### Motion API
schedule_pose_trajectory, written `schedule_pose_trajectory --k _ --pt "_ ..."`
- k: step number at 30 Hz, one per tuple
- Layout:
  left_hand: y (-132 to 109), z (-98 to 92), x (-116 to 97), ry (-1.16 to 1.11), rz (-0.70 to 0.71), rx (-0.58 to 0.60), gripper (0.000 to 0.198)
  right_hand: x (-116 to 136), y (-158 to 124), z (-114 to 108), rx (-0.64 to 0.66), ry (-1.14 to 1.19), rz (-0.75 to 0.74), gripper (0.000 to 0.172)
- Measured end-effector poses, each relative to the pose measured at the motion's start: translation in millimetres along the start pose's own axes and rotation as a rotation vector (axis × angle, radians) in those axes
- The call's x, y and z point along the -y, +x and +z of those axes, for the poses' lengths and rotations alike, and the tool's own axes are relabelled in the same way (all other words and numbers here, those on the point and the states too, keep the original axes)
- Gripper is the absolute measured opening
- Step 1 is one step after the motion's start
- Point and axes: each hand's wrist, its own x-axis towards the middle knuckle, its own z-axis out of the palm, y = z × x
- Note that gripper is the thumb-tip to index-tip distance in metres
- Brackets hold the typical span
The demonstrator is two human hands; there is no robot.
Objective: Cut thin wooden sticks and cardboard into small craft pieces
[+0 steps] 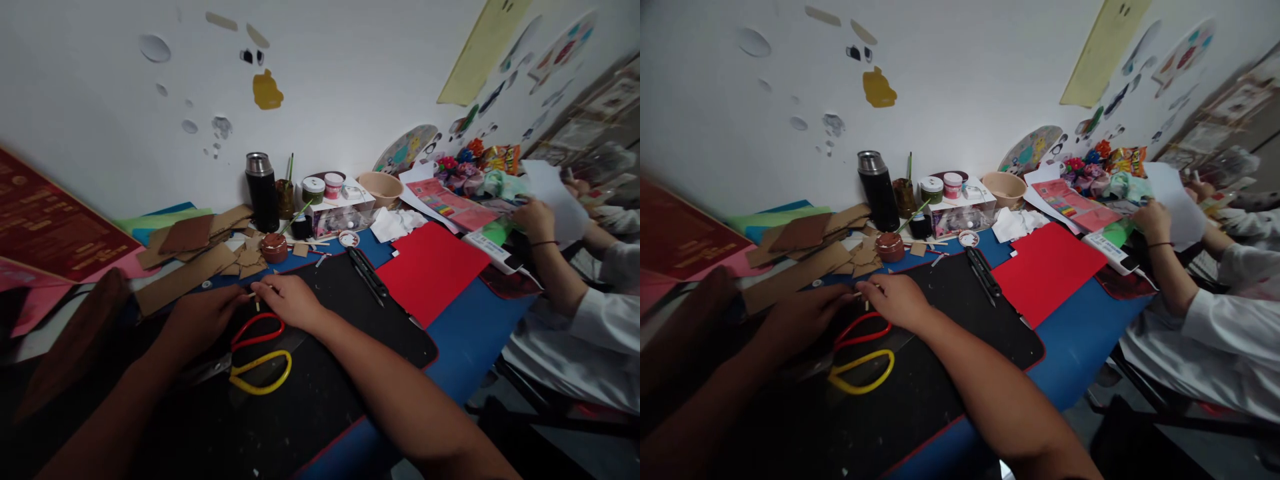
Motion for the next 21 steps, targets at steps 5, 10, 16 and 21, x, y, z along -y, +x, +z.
schedule_pose_trajectory --k 5,10,16,21 --pt "1.7 -1.0 1.1 0.014 0.006 0.008 0.042 -2.1 -0.9 1.1 0.010 -0.034 -0.046 0.023" --pt "0.2 0.2 2.7 -0.152 0.062 0.020 0.041 -0.7 -0.2 -2.6 0.042 0.060 -0.028 0.032" --pt "-0.1 3.4 6.7 -0.296 0.126 -0.026 0.038 -1.7 0.1 -1.7 0.038 0.072 -0.021 0.036" --pt "-3.2 -0.9 4.9 -0.265 0.123 0.001 0.036 -1.0 -1.6 -0.4 0.048 0.014 -0.036 0.033"
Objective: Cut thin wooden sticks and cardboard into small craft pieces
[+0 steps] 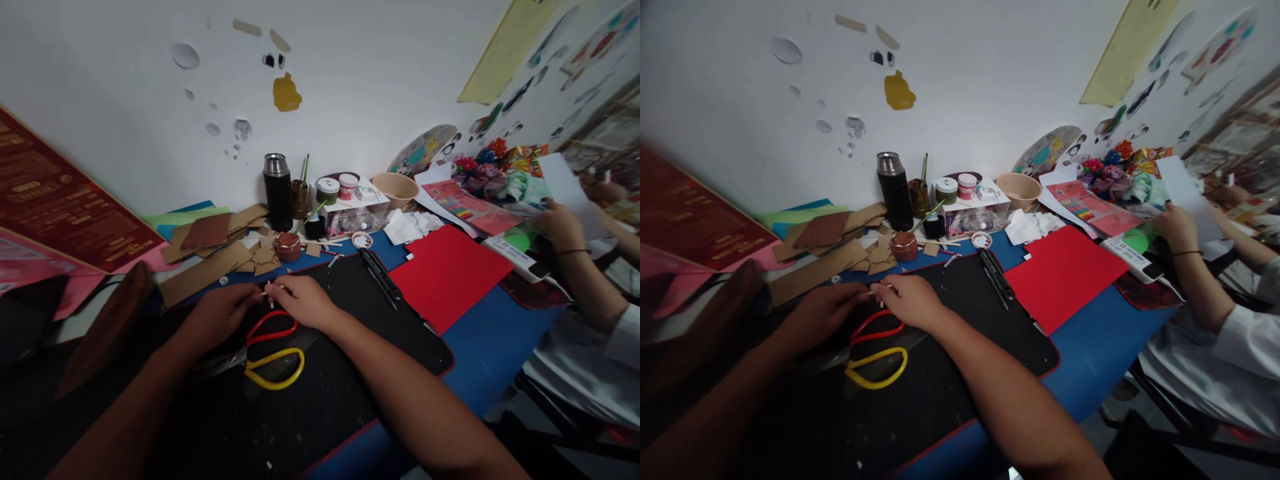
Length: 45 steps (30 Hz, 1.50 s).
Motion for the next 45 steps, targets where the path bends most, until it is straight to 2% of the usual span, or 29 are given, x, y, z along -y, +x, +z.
schedule_pose_trajectory --k 5,19,25,32,37,41,45 --pt "-1.2 -3.9 -5.3 0.023 0.013 0.034 0.036 2.2 -0.8 -1.1 0.028 -0.049 -0.005 0.033" --pt "1.1 6.2 -11.6 0.279 -0.193 -0.031 0.039 3.8 4.5 8.8 -0.034 -0.331 0.065 0.041" --pt "1.3 5.0 -8.1 0.180 -0.144 -0.006 0.039 4.5 2.8 8.3 -0.037 -0.360 0.052 0.040" --pt "-0.2 -0.5 -8.2 0.204 -0.127 0.015 0.037 5.3 1.5 4.4 -0.003 -0.280 0.017 0.037" --pt "0.4 -3.2 -12.4 0.104 -0.146 0.028 0.040 4.8 0.3 0.7 0.009 -0.117 0.022 0.038" --pt "0.2 -10.1 -22.0 -0.124 -0.136 0.045 0.043 2.7 0.4 -1.8 0.066 0.199 0.040 0.043" --pt "-2.8 -13.5 -30.9 -0.302 -0.138 -0.014 0.044 6.5 0.8 -1.2 0.142 0.547 0.118 0.045"
